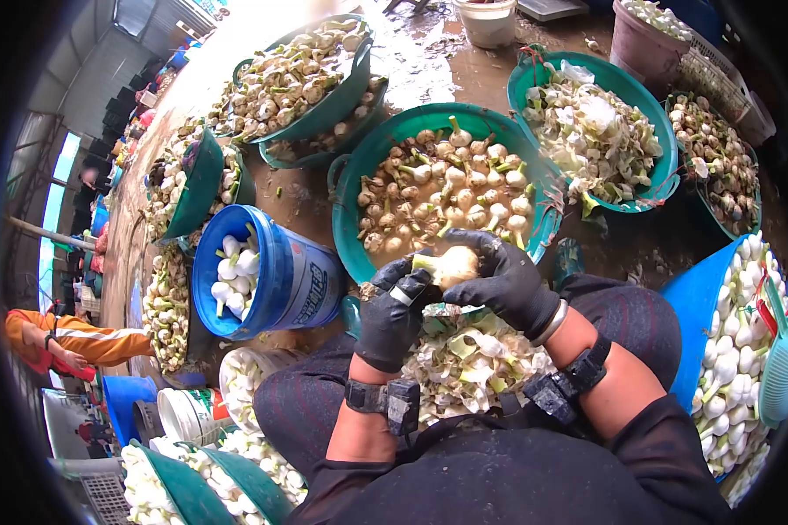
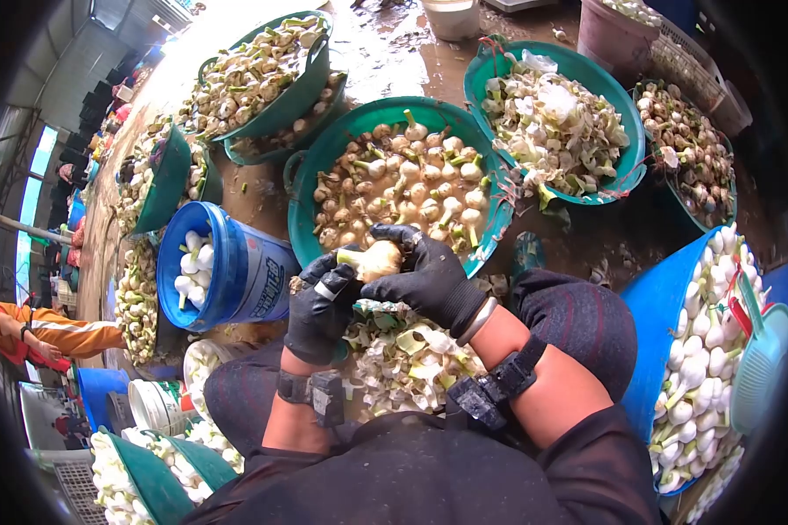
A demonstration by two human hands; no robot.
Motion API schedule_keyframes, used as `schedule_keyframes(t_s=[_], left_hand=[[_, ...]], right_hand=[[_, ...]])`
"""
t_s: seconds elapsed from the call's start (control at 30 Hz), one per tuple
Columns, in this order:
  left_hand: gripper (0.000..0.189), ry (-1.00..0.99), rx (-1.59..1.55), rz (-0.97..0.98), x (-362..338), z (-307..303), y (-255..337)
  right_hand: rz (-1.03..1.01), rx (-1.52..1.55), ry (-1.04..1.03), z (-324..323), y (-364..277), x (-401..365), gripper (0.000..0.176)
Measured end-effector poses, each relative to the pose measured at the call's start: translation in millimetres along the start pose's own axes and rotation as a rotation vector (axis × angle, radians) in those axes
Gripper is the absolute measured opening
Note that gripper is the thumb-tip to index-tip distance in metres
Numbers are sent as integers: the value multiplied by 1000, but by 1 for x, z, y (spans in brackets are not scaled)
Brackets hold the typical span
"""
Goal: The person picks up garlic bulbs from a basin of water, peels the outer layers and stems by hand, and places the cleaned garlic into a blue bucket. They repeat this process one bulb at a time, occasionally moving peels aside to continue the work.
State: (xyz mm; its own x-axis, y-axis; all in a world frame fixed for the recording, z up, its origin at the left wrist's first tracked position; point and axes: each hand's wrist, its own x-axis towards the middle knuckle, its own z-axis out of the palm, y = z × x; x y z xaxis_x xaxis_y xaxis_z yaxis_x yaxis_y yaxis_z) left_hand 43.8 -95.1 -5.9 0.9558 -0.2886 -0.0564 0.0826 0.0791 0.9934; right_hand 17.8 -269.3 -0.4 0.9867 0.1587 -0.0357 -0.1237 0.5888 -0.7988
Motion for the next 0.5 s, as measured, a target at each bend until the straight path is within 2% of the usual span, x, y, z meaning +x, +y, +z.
schedule_keyframes(t_s=[0.03, 0.07, 0.13, 0.17, 0.23, 0.27, 0.3, 0.33, 0.37, 0.4, 0.47, 0.5], left_hand=[[21, 0, -193, -51, -1, -1, 0], [21, 0, -192, -54, -1, -2, 1], [29, -37, 117, 43, 1, -3, 3], [29, -38, 116, 43, 1, -3, 5], [28, -99, -225, -122, 0, -4, 14], [28, -98, -225, -126, -1, -3, 17], [23, -40, -81, -144, 0, -2, 19], [20, 18, 63, -164, 0, -3, 21], [24, -94, 568, 249, 4, -14, 11], [24, -93, 568, 246, 5, -13, 14], [26, -162, 864, 542, 6, -7, 21], [26, -141, 851, 518, 6, -4, 20]], right_hand=[[26, -1, 12, -1, -2, 0, 65], [52, -1, 24, -1, -3, 0, 65], [57, -9, 24, -2, -3, 0, 61], [97, -4, 57, -4, 0, 1, 53], [209, 71, 44, -3, -4, 1, 43], [282, 141, -2, -1, -11, -1, 41], [416, 198, 14, -4, -6, 0, 37], [420, 199, 15, -6, -4, 0, 37], [559, 360, -91, -8, -4, 0, 35], [692, 520, -200, -9, -3, 0, 34], [692, 498, -195, -7, -2, 0, 33], [738, 532, -237, -10, 0, 1, 32]])
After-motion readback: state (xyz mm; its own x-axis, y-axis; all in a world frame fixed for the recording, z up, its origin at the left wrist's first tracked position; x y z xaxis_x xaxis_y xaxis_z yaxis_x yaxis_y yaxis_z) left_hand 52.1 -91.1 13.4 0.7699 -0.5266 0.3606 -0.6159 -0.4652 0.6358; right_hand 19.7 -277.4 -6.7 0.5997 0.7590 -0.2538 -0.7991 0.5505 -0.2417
